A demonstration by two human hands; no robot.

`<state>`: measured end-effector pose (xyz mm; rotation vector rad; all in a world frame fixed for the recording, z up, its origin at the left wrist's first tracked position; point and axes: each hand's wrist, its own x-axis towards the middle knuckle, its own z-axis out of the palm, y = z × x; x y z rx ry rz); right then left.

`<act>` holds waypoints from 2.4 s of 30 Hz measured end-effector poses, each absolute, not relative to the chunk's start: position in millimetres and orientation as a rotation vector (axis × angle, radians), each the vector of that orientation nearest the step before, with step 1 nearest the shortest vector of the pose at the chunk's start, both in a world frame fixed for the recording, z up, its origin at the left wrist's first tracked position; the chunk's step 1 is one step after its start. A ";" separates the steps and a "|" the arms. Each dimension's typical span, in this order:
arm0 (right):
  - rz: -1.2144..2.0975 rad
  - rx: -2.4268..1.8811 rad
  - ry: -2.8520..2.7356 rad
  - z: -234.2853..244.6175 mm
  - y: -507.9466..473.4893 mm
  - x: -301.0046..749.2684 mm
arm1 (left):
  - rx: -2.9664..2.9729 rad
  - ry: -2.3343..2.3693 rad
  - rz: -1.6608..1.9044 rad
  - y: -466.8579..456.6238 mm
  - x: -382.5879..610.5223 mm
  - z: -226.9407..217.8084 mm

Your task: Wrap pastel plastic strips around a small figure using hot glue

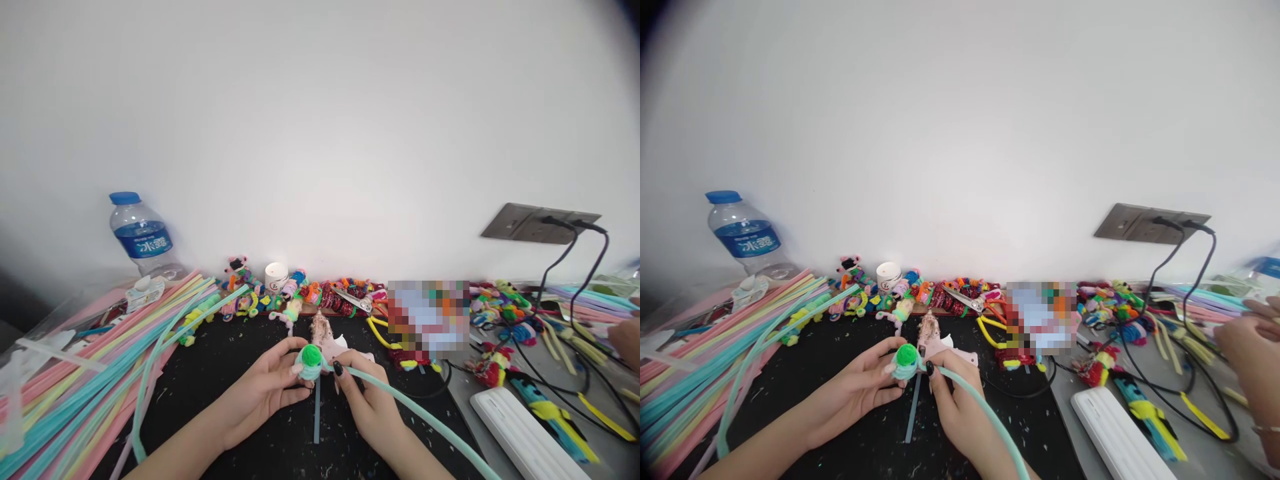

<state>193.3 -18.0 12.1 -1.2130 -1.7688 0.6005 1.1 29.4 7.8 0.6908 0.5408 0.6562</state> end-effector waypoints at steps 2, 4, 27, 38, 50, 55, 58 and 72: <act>0.598 -1.208 -1.772 11.7 -17.2 193.9 | 0.697 0.542 0.662 29.4 1.2 7.3; 0.596 -1.195 -1.776 11.4 -16.3 194.6 | 0.705 0.544 0.664 29.7 1.3 7.1; 0.547 -1.191 -1.863 14.5 -18.5 192.6 | 0.947 0.649 0.718 27.4 5.3 17.4; 0.547 -1.123 -1.929 18.2 -21.7 191.7 | 0.989 0.705 0.742 28.9 5.2 13.6; 0.568 -1.161 -1.926 16.8 -21.1 189.6 | 1.096 0.730 0.824 29.0 7.6 8.3; 0.538 -1.169 -1.951 17.1 -22.3 188.3 | 1.100 0.706 0.869 28.0 9.0 8.0; 0.516 -1.162 -1.975 17.7 -22.2 187.3 | 1.116 0.690 0.897 27.2 9.0 5.5; 0.517 -1.153 -2.018 17.8 -21.4 186.7 | 1.314 0.715 0.913 23.4 9.8 7.7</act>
